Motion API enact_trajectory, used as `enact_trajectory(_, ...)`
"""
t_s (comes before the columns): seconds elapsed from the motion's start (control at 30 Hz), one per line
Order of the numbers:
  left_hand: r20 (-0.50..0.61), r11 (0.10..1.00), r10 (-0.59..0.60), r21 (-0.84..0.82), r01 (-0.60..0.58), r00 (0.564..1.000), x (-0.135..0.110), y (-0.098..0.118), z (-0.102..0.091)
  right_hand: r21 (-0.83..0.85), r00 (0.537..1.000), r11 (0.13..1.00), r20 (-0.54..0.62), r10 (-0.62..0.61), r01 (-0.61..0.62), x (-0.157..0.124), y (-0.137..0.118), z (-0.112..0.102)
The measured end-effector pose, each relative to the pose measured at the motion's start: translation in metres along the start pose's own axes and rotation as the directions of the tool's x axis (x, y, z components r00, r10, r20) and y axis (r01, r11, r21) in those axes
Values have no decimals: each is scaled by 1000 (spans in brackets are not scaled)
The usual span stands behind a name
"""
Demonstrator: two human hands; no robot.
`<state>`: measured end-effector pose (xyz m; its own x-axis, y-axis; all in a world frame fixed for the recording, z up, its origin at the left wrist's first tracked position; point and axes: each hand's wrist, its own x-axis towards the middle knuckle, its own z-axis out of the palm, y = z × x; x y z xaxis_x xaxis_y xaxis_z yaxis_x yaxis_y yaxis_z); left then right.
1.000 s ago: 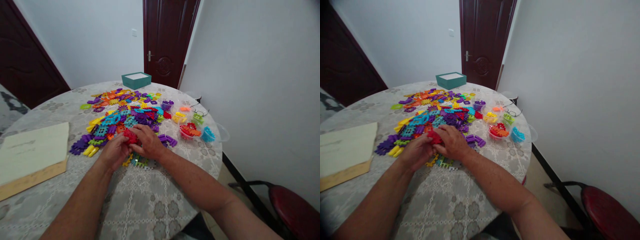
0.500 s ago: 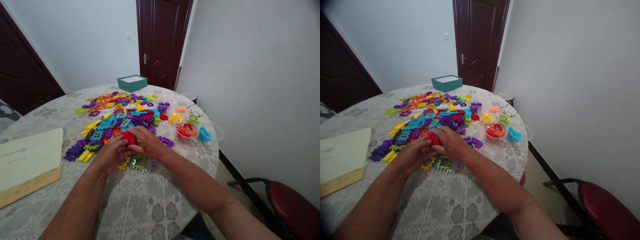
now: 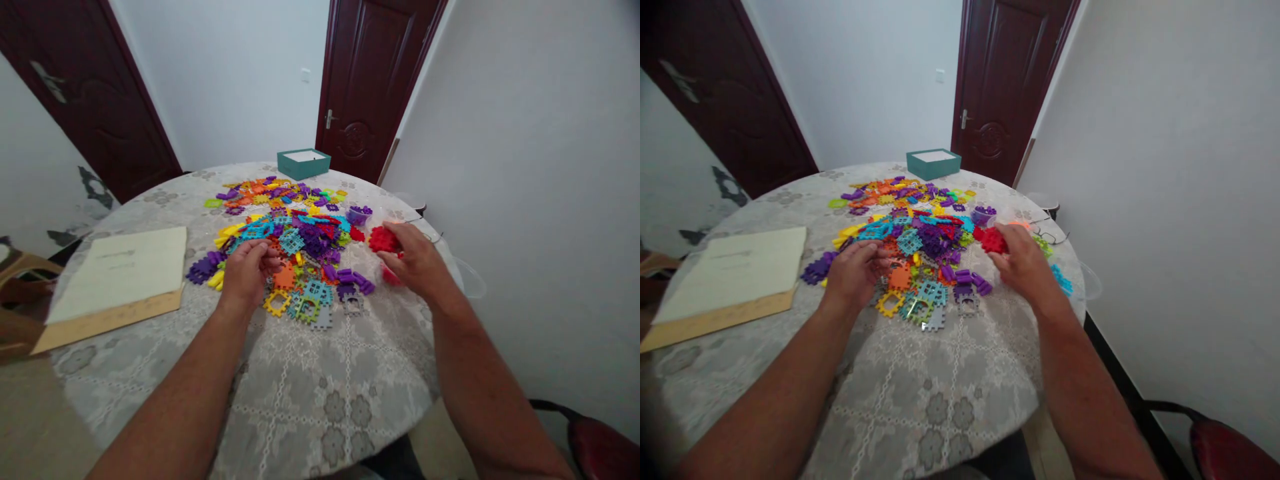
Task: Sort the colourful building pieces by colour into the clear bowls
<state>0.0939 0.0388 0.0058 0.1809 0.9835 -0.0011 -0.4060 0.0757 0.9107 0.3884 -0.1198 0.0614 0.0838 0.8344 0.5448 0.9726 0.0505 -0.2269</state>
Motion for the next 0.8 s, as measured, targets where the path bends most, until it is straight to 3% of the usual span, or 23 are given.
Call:
enact_trajectory(0.13,-72,1000,19,23,-17,997,4,0,-2,-171,996,982,20,86,-81,-15,47,-25)
enact_trajectory(0.3,-54,996,-13,88,18,998,5,-6,1,-278,984,954,103,148,-115,-17,78,-34)
enact_trajectory(0.57,-56,986,20,167,-10,998,8,-10,-2,-334,913,943,384,138,-2,-12,95,-27)
enact_trajectory(0.8,-71,985,29,172,-16,997,10,-10,-3,-368,941,930,319,115,12,-19,97,-24)
